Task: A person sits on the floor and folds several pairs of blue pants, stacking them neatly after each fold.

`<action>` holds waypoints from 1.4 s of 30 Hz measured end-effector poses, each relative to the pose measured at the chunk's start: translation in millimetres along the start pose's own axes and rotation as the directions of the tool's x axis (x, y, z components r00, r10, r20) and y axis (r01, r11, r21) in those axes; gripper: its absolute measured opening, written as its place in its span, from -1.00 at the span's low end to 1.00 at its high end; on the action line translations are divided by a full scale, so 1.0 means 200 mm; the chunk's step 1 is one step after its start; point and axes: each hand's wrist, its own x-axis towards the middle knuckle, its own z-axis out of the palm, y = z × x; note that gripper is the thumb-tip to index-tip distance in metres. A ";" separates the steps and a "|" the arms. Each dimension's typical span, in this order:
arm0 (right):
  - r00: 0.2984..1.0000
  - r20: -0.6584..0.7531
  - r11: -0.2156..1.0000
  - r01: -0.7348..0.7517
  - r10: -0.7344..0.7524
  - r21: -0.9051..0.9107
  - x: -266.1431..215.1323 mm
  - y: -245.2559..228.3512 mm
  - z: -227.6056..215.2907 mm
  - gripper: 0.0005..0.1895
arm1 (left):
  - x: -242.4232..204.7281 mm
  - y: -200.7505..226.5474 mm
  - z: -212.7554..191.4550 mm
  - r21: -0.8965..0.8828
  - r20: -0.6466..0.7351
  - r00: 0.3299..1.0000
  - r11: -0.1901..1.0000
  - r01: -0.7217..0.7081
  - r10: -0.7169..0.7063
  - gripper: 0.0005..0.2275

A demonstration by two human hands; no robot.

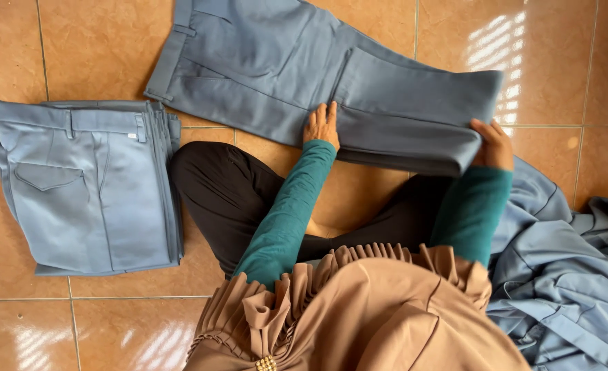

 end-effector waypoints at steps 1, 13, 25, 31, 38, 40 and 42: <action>0.996 0.065 0.972 0.052 -0.068 0.230 -0.27 -0.17 0.11 -0.54 | -0.03 0.04 -0.02 -0.079 -0.058 0.998 0.997 -0.013 0.008 -0.39; 0.913 0.094 0.794 0.290 -0.397 0.535 -0.79 -0.73 0.64 -0.54 | -0.52 0.15 0.17 -0.833 -0.171 0.935 0.462 -0.306 0.310 -0.17; 0.766 0.371 0.742 0.625 -0.525 -0.242 -0.36 -0.09 1.49 -0.33 | -0.48 0.05 0.38 -0.822 0.568 0.815 -0.141 0.552 -0.115 -0.41; 0.926 0.309 0.125 0.340 -0.217 -0.932 -0.37 0.38 1.19 -0.36 | -0.42 0.21 0.72 -0.765 0.568 0.823 0.380 0.520 0.017 -0.47; 0.938 0.294 0.168 0.324 -0.182 -0.931 -0.12 0.30 0.82 -0.32 | -0.40 0.26 0.41 -0.981 0.192 0.967 0.071 0.182 0.170 -0.65; 0.934 0.302 0.158 0.333 -0.190 -0.929 -0.05 0.34 0.74 -0.28 | -0.27 0.05 0.04 -0.885 -0.156 0.986 0.453 -0.113 -0.060 -0.70; 0.927 0.318 0.147 0.349 -0.199 -0.925 -0.01 0.38 0.71 -0.25 | -0.16 -0.12 -0.17 -0.556 -0.547 0.827 0.793 -0.247 -0.126 -0.75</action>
